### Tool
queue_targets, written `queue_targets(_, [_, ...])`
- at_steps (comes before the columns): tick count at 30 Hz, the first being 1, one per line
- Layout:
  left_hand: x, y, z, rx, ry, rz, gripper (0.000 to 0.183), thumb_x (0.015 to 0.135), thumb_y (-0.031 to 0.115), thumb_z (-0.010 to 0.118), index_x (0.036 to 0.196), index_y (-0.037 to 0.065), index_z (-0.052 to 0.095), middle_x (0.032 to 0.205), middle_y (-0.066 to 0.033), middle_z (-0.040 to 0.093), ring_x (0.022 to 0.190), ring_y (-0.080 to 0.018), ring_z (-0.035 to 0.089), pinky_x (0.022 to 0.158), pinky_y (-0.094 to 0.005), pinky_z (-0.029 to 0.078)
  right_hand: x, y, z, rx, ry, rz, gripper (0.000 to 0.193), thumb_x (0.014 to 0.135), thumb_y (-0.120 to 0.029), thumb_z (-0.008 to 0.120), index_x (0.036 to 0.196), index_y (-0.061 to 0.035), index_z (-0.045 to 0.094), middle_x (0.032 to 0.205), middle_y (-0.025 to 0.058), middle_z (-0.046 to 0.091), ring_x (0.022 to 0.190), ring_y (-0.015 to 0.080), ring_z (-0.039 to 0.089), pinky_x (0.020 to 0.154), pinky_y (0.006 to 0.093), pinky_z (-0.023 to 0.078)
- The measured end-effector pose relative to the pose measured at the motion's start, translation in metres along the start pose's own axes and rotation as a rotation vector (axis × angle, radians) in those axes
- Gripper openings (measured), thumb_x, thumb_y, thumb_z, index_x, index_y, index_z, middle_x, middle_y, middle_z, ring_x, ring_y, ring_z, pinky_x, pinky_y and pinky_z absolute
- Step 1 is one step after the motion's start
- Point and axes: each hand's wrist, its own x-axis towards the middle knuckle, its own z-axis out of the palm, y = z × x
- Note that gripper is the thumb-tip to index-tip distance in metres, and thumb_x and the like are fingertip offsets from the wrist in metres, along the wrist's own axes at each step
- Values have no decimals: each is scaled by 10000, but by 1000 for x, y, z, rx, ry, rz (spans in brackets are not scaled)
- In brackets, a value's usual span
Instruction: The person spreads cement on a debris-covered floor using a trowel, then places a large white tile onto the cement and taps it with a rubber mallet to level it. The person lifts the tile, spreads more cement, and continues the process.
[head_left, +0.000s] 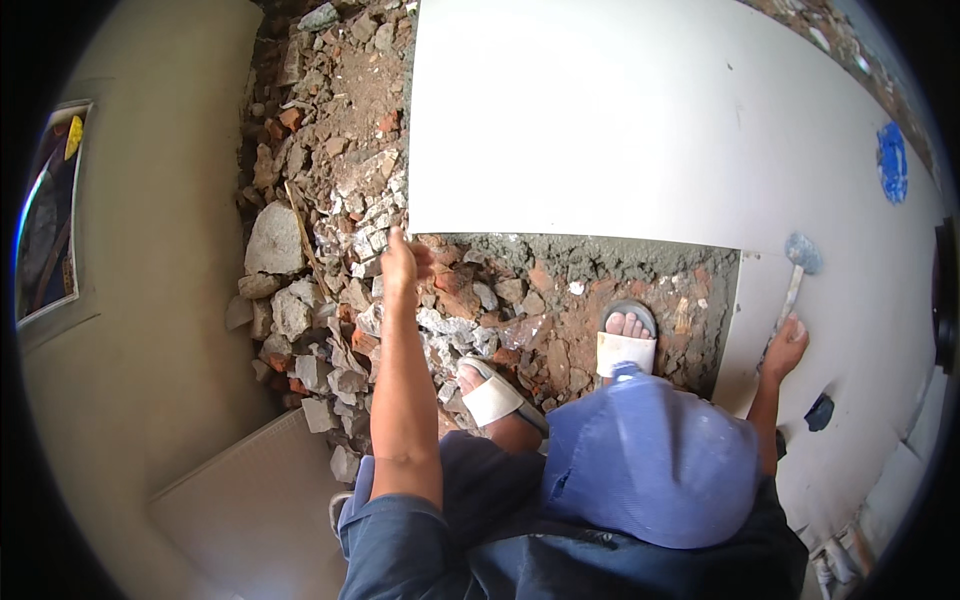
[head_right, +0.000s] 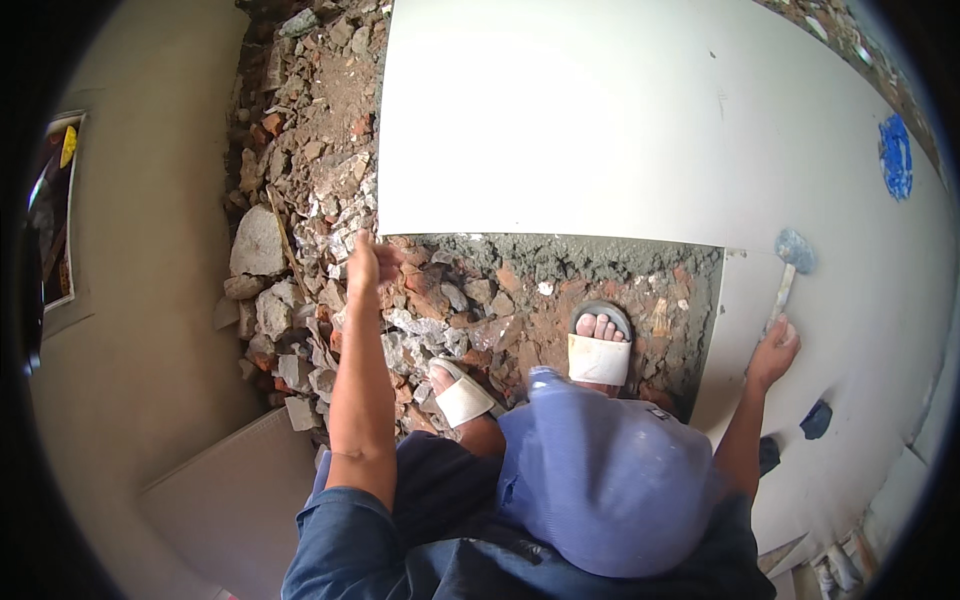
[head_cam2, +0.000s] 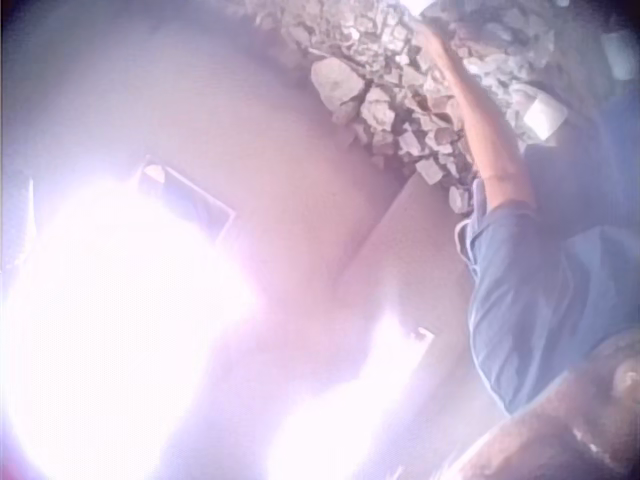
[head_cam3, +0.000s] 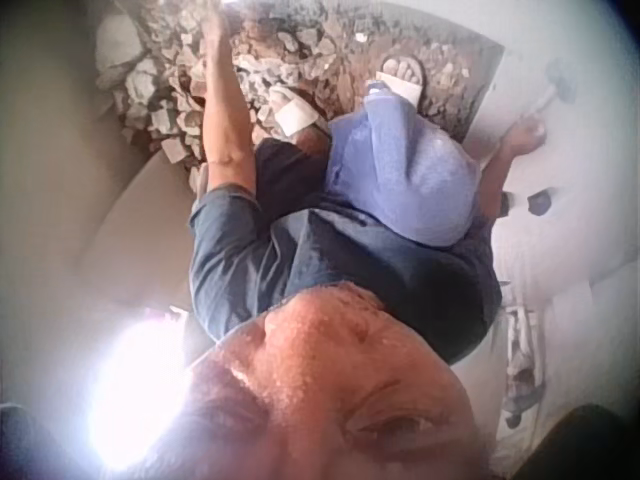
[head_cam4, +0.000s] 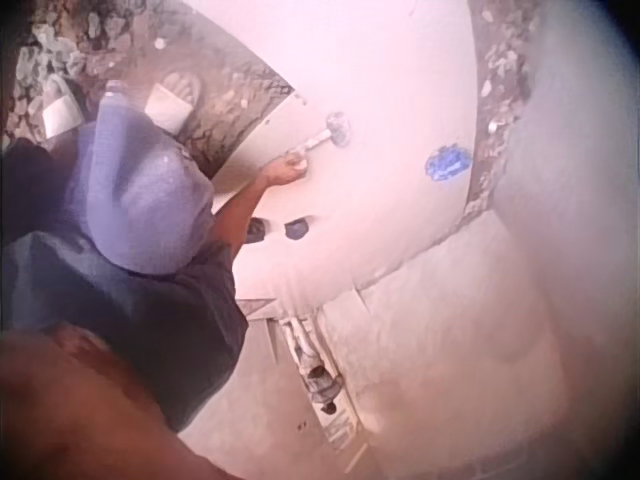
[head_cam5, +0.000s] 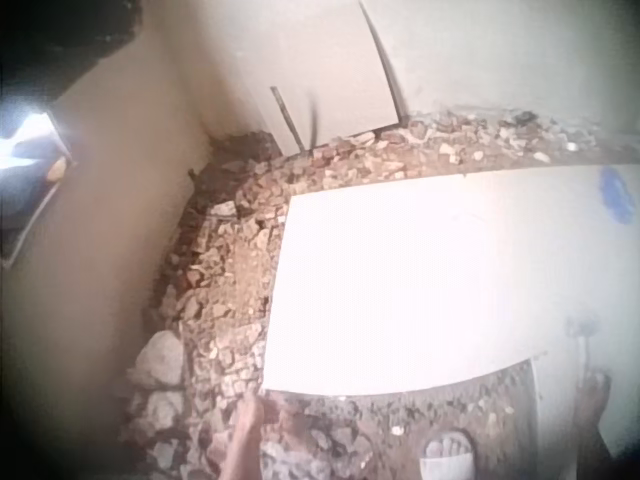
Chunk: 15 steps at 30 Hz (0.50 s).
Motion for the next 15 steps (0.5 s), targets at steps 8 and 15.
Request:
queue_targets(8, [77, -60, 13, -1, 264, 4, 804, 886, 654, 471, 771, -109, 697, 674, -181, 672, 570, -259, 642, 553, -355, 513, -13, -100, 20, 205, -380, 60, 395, 962, -346, 530, 1066, 19, 640, 1056, 245, 652, 982, 359, 627, 880, 408, 463])
queue_targets(15, [64, -29, 22, 375, 440, 324, 599, 917, 476, 523, 893, -97, 696, 739, -264, 660, 634, -361, 614, 642, -480, 455, -23, -129, 42, 629, -592, 438, 360, 958, -312, 527, 1021, 20, 648, 827, 63, 683, 674, 125, 607, 615, 274, 476])
